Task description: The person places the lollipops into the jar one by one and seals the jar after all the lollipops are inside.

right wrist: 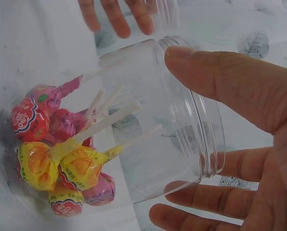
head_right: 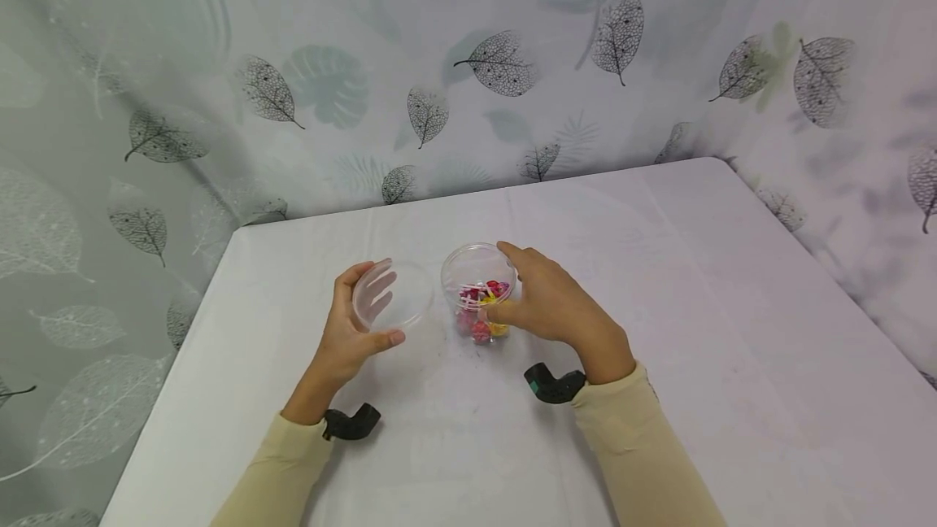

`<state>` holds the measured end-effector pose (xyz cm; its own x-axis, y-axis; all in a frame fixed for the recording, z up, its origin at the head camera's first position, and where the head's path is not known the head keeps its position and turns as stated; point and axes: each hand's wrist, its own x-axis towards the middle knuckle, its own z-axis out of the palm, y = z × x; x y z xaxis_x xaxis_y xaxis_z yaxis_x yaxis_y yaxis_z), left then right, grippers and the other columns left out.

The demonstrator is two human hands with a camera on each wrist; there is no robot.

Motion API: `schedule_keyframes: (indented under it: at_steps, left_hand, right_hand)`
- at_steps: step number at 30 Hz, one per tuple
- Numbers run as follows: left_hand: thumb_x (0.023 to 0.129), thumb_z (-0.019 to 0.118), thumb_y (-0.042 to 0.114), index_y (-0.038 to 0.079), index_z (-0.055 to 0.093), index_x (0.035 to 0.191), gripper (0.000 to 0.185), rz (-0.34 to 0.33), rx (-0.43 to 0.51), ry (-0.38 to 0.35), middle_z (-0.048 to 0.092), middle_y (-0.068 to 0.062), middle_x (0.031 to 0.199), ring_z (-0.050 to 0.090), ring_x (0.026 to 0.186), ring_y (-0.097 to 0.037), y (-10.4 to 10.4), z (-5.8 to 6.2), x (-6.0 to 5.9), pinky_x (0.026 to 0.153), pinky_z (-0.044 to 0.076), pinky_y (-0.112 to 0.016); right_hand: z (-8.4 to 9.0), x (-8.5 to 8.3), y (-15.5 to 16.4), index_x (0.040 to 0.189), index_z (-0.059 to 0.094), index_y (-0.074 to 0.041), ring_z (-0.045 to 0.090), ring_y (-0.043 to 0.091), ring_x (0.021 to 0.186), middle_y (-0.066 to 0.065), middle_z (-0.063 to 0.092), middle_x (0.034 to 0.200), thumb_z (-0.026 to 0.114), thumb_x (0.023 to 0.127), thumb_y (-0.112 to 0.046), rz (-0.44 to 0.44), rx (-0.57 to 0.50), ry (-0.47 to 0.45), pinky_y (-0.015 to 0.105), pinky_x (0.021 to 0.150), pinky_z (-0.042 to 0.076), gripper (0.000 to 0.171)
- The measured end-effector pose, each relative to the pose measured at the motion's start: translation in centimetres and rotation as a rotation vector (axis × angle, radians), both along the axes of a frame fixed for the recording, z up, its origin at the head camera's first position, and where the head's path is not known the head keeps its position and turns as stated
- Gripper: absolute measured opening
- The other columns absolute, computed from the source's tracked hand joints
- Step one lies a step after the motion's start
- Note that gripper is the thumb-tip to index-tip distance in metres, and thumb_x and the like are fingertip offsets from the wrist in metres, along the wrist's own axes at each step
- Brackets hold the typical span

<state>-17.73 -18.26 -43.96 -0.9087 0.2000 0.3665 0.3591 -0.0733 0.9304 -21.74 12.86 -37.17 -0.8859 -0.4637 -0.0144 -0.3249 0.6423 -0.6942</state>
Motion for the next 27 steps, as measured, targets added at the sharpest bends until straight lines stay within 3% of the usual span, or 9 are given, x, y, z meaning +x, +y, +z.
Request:
schedule_keyframes:
  at_steps: [4, 11, 15, 21, 27]
  left_hand:
    - [0.072, 0.097, 0.037, 0.005, 0.024, 0.153, 0.113, 0.013, 0.014, 0.013, 0.031, -0.022, 0.164, 0.029, 0.151, -0.047, 0.7, 0.3, -0.2, 0.124, 0.021, -0.06]
    - [0.072, 0.097, 0.037, 0.004, 0.023, 0.153, 0.115, 0.006, 0.011, 0.037, 0.032, -0.02, 0.164, 0.035, 0.151, -0.034, 1.9, 0.9, -0.8, 0.124, 0.022, -0.059]
    - [0.073, 0.097, 0.038, 0.003, 0.022, 0.153, 0.115, -0.004, -0.007, 0.05, 0.031, -0.02, 0.164, 0.033, 0.151, -0.036, 2.7, 1.1, -1.2, 0.124, 0.022, -0.06]
    - [0.074, 0.096, 0.038, 0.005, 0.023, 0.153, 0.112, -0.007, -0.045, 0.063, 0.036, -0.008, 0.163, 0.033, 0.152, -0.034, 4.2, 1.2, -2.0, 0.124, 0.024, -0.058]
    - [0.075, 0.095, 0.038, 0.007, 0.024, 0.152, 0.11, -0.029, -0.054, 0.07, 0.035, -0.009, 0.164, 0.031, 0.152, -0.034, 5.3, 1.2, -2.6, 0.125, 0.025, -0.052]
  right_hand:
    - [0.0, 0.0, 0.1, 0.161, 0.031, -0.003, 0.058, 0.037, 0.128, 0.019, 0.053, 0.149, 0.083, 0.087, -0.043, -0.002, 0.004, -0.003, 0.055, 0.099, 0.053, 0.099]
    - [0.0, 0.1, 0.0, 0.162, 0.031, -0.006, 0.057, 0.036, 0.127, 0.016, 0.055, 0.146, 0.083, 0.087, -0.044, -0.011, 0.003, -0.003, 0.054, 0.097, 0.053, 0.099]
    - [-0.1, 0.1, 0.1, 0.16, 0.037, -0.01, 0.057, 0.036, 0.125, 0.014, 0.056, 0.145, 0.084, 0.087, -0.04, -0.008, -0.009, 0.028, 0.054, 0.095, 0.054, 0.093]
    - [-0.3, 0.2, 0.1, 0.156, 0.047, -0.012, 0.055, 0.034, 0.122, 0.014, 0.056, 0.144, 0.086, 0.086, -0.036, 0.012, -0.032, 0.08, 0.054, 0.098, 0.051, 0.084]
    - [-0.3, 0.2, 0.0, 0.152, 0.054, -0.013, 0.055, 0.037, 0.129, 0.014, 0.055, 0.147, 0.087, 0.085, -0.037, 0.025, -0.043, 0.113, 0.058, 0.105, 0.049, 0.078]
